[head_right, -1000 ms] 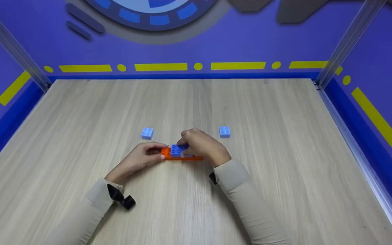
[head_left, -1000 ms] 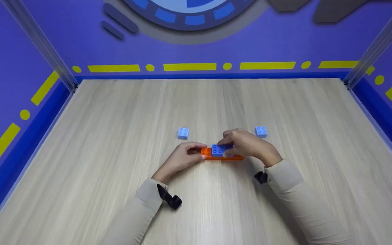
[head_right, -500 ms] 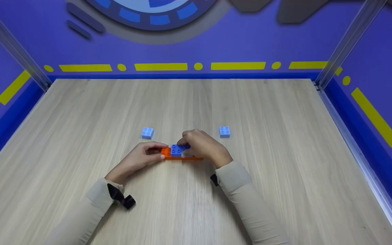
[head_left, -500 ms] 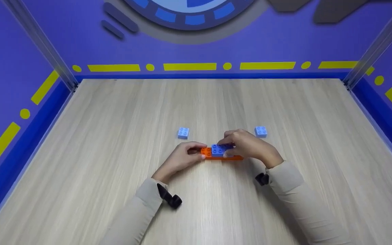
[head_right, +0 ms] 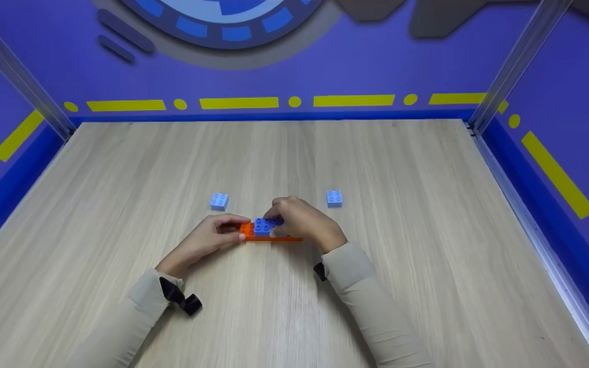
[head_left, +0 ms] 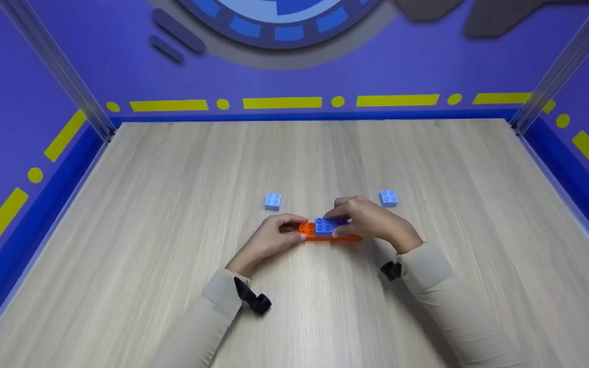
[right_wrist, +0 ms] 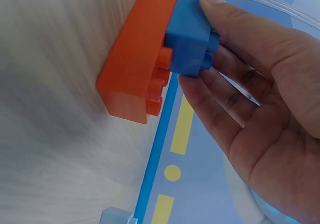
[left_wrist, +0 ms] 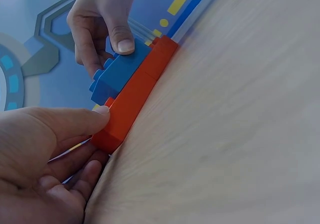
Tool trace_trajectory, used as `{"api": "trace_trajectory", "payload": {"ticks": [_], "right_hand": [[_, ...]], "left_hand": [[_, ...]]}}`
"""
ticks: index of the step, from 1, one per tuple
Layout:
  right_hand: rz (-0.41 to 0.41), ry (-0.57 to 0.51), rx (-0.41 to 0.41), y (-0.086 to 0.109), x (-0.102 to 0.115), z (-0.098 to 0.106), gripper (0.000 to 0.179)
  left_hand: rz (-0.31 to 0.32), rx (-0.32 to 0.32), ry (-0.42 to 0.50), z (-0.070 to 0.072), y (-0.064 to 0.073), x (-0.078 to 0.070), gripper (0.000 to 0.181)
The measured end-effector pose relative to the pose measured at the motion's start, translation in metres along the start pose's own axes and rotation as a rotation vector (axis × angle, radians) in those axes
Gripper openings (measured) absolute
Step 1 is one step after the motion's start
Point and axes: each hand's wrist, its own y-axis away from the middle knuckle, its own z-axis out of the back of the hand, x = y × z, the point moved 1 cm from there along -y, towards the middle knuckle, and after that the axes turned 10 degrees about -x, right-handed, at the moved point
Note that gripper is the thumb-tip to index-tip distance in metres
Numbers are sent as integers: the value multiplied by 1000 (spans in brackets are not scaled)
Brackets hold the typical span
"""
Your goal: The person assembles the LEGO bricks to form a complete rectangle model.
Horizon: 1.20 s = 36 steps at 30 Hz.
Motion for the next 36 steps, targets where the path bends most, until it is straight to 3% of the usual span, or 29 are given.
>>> {"api": "trace_trajectory", "payload": {"ticks": [12,17,24,36], "right_hand": [[-7,-11,-5,1,-1,-2,32],[-3,-13,-18,2,-2,-2,32],[-25,-27,-24,2,-2,-3,31],[-44,-18,-18,2,-1,-3,32]], "left_hand": [[36,32,-9,1,1,-6,36],[17,53,-33,3,1,-10,37],[-52,45,-92,10,1,-19,39],[-261,-115,-194,29,-5,-24,40]]}}
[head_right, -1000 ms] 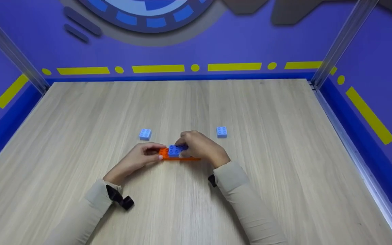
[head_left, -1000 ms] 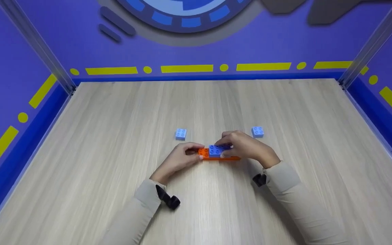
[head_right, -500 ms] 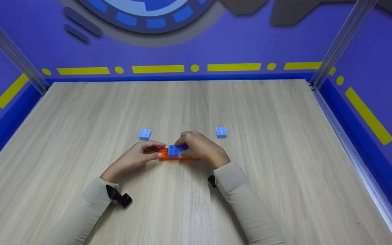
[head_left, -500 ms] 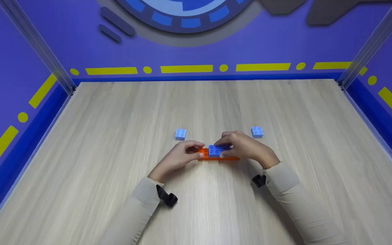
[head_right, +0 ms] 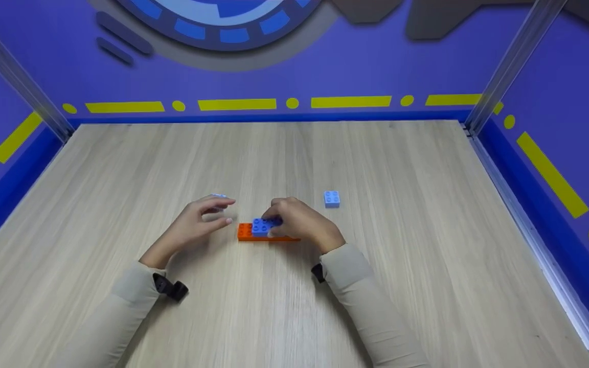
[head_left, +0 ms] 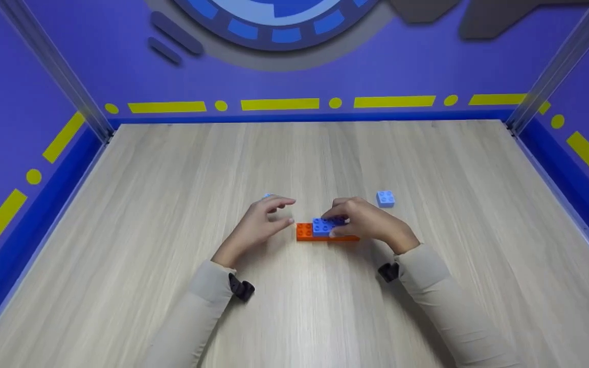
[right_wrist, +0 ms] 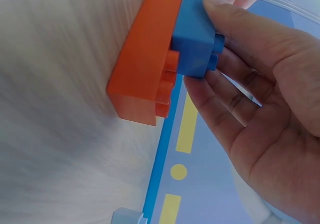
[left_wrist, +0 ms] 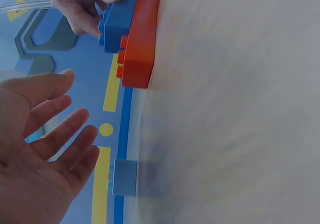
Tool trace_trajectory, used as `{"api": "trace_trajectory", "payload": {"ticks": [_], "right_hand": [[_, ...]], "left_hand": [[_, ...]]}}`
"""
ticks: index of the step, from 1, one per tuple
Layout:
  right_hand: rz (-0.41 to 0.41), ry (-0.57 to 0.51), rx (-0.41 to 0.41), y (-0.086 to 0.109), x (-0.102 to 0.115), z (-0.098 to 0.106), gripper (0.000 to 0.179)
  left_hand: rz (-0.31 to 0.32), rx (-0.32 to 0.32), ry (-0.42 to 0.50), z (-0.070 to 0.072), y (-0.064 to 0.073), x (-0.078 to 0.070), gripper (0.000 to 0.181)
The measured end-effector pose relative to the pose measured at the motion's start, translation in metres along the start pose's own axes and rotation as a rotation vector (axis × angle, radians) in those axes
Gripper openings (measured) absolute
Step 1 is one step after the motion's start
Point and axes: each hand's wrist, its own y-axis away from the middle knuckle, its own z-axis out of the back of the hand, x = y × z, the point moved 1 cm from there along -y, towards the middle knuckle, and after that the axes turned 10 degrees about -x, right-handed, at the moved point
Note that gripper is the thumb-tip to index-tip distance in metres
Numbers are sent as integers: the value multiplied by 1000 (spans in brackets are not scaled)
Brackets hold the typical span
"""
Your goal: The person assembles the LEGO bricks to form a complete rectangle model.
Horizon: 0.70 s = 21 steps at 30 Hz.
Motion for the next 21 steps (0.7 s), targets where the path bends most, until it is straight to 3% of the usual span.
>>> {"api": "trace_trajectory", "payload": {"ticks": [10,16,21], "right_hand": [[4,-13,0,1,-1,0,33],[6,-22,-2,2,-2,0,34],[10,-24,0,2,-3,-2,33]], "left_hand": [[71,-49,-103,15,-6,12,45],[139,-6,-125,22,-7,15,51],[161,24,-154,24,-10,21,53]]}}
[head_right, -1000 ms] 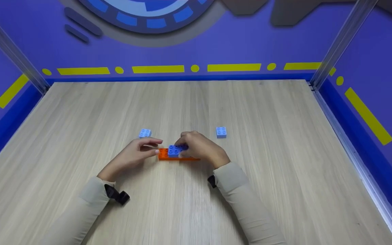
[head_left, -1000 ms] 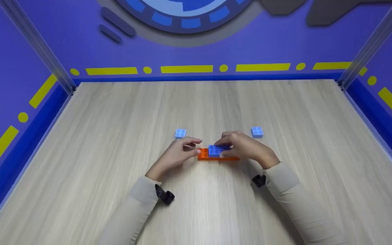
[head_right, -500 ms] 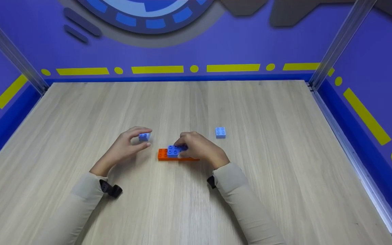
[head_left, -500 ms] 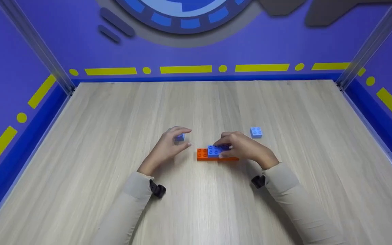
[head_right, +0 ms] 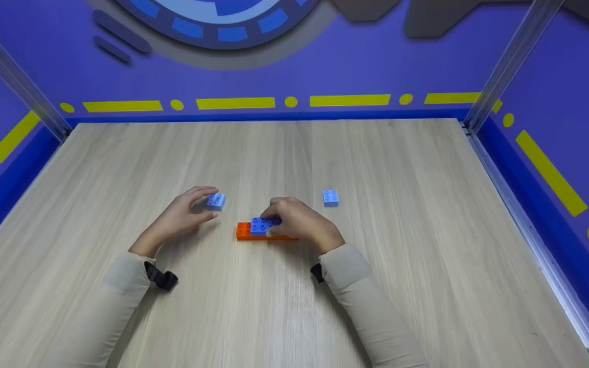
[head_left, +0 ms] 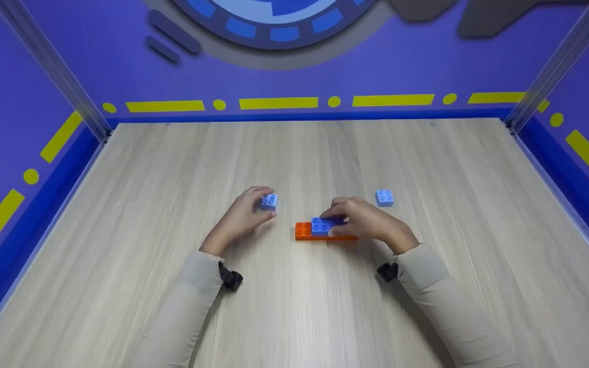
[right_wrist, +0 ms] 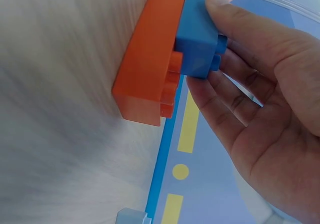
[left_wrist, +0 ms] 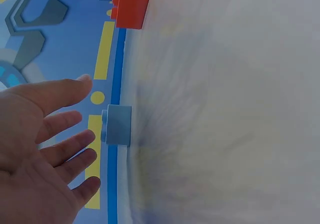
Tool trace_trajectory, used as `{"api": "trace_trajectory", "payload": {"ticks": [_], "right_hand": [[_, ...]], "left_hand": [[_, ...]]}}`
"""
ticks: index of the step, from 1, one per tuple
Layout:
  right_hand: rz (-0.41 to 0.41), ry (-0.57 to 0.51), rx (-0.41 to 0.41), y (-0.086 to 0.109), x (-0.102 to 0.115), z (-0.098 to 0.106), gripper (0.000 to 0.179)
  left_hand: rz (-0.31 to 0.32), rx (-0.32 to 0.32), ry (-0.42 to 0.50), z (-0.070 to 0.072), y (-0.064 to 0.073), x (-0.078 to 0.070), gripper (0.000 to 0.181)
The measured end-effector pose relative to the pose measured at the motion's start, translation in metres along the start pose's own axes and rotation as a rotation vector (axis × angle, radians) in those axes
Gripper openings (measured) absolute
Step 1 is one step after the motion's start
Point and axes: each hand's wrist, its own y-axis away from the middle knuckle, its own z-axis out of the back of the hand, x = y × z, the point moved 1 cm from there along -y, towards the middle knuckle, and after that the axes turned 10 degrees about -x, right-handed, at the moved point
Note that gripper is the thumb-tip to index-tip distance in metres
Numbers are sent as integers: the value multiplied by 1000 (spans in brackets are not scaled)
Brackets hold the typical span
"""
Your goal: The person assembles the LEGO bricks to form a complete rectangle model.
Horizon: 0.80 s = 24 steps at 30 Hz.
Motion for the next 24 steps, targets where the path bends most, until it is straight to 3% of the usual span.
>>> {"api": "trace_trajectory", "payload": {"ticks": [13,24], "right_hand": [[-10,-10,-5,1,0,0,33],[-15,-22,-7,1,0,1,33]], "left_hand": [[23,70,-48,-1,-9,8,56],[9,60,-81,-1,-12,7,50]]}}
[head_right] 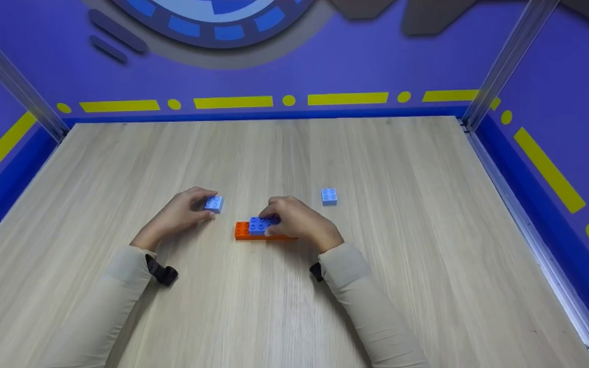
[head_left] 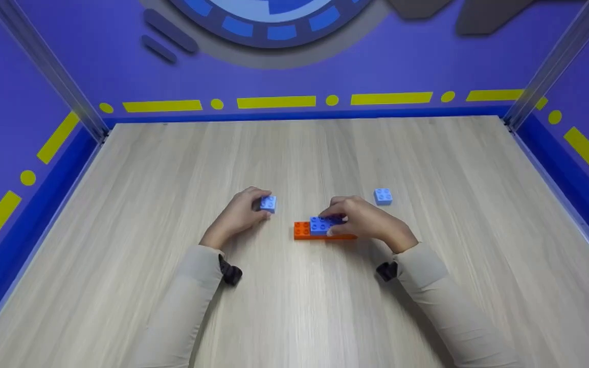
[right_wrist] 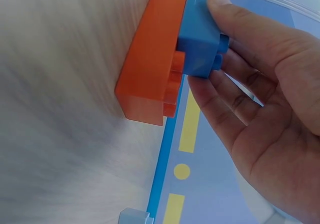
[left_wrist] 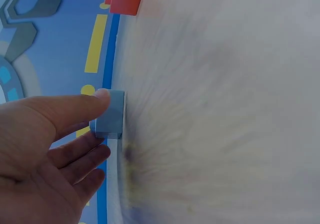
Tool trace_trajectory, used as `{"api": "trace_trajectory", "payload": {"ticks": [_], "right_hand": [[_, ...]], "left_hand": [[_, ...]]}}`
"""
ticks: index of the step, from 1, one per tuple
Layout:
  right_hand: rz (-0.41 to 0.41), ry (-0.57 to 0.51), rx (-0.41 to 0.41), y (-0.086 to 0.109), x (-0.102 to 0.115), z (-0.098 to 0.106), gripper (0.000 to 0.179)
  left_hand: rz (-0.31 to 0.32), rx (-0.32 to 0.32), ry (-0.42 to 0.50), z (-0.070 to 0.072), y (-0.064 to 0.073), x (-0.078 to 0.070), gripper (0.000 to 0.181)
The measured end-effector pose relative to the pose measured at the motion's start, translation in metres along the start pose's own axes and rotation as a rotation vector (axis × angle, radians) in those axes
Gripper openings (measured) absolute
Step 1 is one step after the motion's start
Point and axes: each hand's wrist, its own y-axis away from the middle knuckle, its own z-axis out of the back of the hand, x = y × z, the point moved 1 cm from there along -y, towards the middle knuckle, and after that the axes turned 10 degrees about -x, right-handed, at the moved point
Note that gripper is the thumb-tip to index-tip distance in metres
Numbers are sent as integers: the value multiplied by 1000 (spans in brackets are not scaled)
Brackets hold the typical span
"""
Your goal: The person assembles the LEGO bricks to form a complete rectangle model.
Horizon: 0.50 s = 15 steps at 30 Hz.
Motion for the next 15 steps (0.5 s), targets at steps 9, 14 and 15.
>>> {"api": "trace_trajectory", "payload": {"ticks": [9,14,15], "right_hand": [[-15,-14,12,0,0,0,34],[-17,-20,12,0,-1,0,35],[-16,-21,12,0,-1,0,35]], "left_hand": [[7,-14,-23,0,1,0,43],[8,-17,-18,-1,1,1,40],[11,-16,-17,-1,1,1,40]]}}
